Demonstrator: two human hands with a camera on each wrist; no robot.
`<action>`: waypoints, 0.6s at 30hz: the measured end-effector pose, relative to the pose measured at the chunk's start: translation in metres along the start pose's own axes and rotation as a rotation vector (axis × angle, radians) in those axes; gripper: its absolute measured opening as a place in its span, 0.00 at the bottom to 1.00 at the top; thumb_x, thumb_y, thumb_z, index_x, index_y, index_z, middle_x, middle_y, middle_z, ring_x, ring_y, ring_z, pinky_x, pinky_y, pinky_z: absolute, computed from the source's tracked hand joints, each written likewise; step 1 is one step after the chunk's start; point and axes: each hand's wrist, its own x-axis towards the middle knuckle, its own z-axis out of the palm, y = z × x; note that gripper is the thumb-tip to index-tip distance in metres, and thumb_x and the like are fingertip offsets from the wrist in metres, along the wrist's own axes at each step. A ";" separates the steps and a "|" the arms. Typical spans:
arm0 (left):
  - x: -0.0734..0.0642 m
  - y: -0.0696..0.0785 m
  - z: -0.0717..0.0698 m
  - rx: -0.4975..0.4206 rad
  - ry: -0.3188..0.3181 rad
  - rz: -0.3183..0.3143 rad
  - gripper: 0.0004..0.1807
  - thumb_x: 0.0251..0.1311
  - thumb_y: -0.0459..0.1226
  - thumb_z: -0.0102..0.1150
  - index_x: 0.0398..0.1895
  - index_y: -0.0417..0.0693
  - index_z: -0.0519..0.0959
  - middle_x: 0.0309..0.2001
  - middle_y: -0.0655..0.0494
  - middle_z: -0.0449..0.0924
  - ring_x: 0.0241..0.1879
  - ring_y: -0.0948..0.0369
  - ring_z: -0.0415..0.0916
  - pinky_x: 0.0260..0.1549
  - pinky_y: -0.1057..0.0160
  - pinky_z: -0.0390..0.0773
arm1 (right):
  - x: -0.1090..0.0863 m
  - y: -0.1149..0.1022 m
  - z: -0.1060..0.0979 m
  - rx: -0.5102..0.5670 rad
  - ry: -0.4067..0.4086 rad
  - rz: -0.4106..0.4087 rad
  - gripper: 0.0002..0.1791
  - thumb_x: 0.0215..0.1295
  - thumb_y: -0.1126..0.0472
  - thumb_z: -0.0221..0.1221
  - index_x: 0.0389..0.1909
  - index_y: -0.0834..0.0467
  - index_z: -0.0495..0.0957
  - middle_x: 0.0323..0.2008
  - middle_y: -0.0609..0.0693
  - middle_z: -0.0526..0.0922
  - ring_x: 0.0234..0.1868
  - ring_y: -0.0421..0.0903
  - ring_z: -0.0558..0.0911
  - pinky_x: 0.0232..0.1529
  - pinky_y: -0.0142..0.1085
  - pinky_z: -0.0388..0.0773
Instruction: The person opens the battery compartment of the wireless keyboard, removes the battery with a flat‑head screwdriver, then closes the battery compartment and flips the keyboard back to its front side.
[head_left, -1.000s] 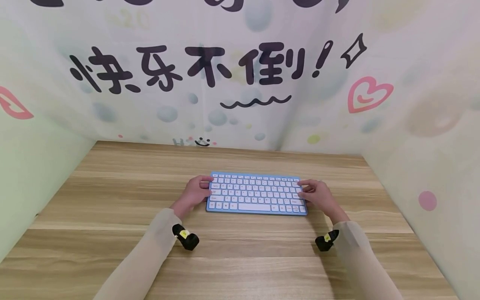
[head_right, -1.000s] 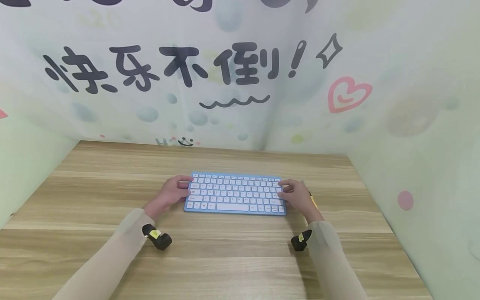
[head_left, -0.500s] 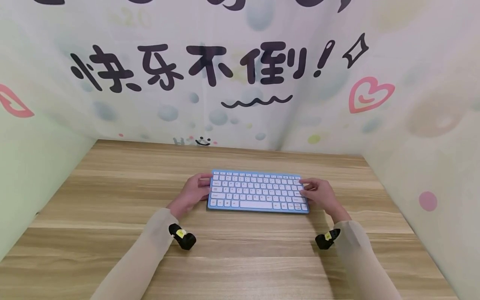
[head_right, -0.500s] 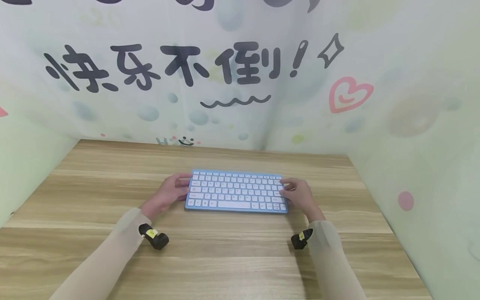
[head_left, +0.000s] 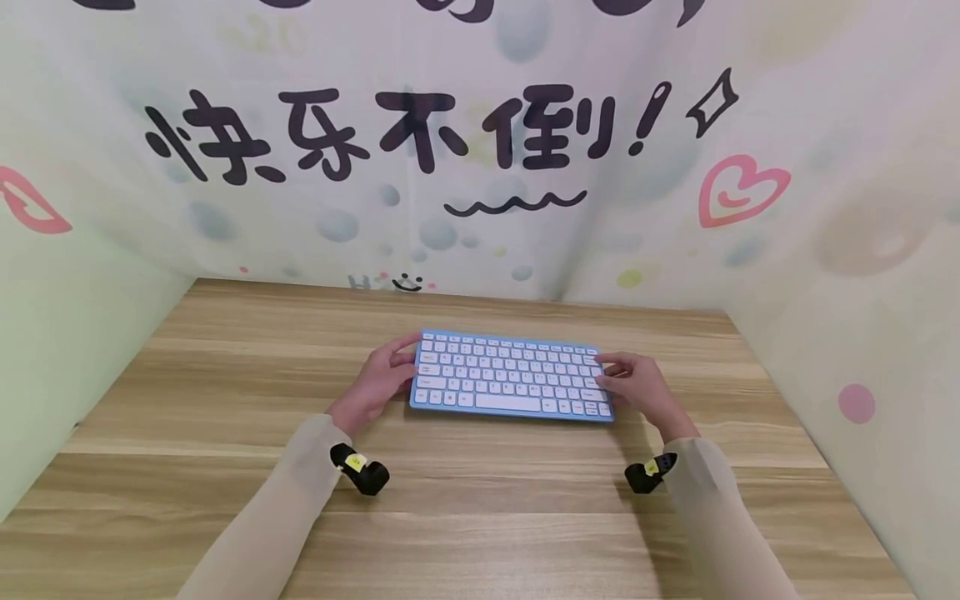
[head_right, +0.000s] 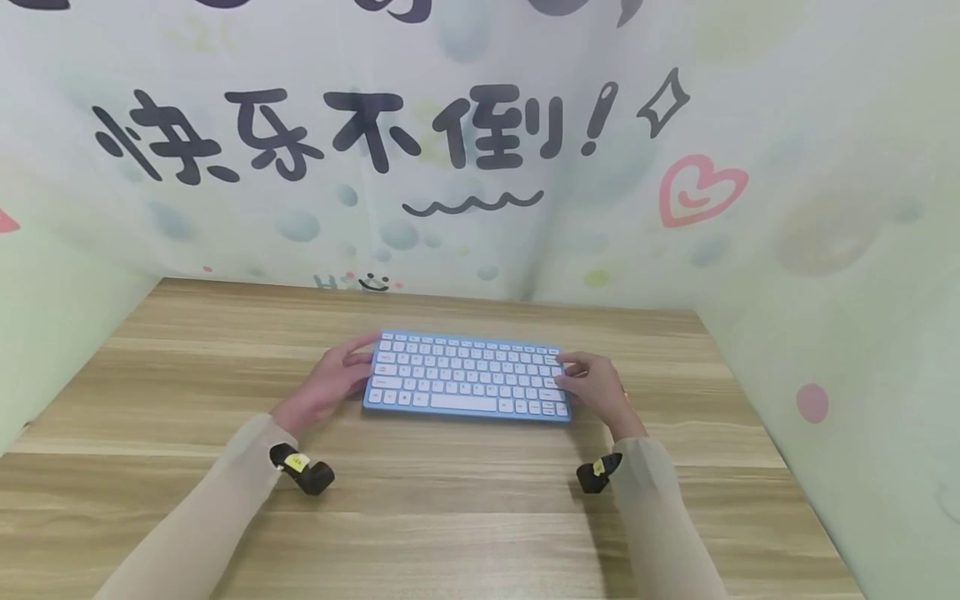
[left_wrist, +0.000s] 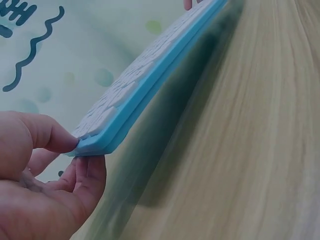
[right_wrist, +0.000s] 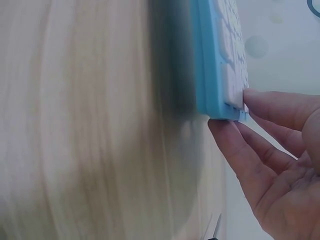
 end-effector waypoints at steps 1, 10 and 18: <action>0.000 0.000 -0.001 -0.003 -0.006 0.004 0.30 0.62 0.24 0.42 0.68 0.50 0.58 0.55 0.41 0.68 0.48 0.53 0.72 0.41 0.61 0.76 | 0.000 -0.001 0.000 0.000 -0.002 0.001 0.23 0.61 0.64 0.59 0.57 0.65 0.70 0.45 0.64 0.75 0.39 0.51 0.75 0.39 0.46 0.78; -0.002 0.005 -0.010 -0.054 -0.144 0.030 0.37 0.58 0.21 0.41 0.71 0.50 0.50 0.52 0.37 0.63 0.43 0.53 0.73 0.42 0.56 0.76 | 0.001 -0.005 0.000 -0.005 -0.007 -0.017 0.23 0.60 0.64 0.59 0.57 0.65 0.70 0.45 0.64 0.75 0.40 0.52 0.75 0.37 0.45 0.78; -0.006 0.014 -0.019 -0.092 -0.266 0.057 0.39 0.56 0.21 0.44 0.71 0.49 0.48 0.58 0.35 0.62 0.45 0.54 0.74 0.44 0.53 0.75 | 0.002 -0.008 -0.001 0.017 -0.006 -0.034 0.23 0.60 0.65 0.59 0.57 0.65 0.70 0.45 0.64 0.75 0.40 0.52 0.75 0.37 0.45 0.79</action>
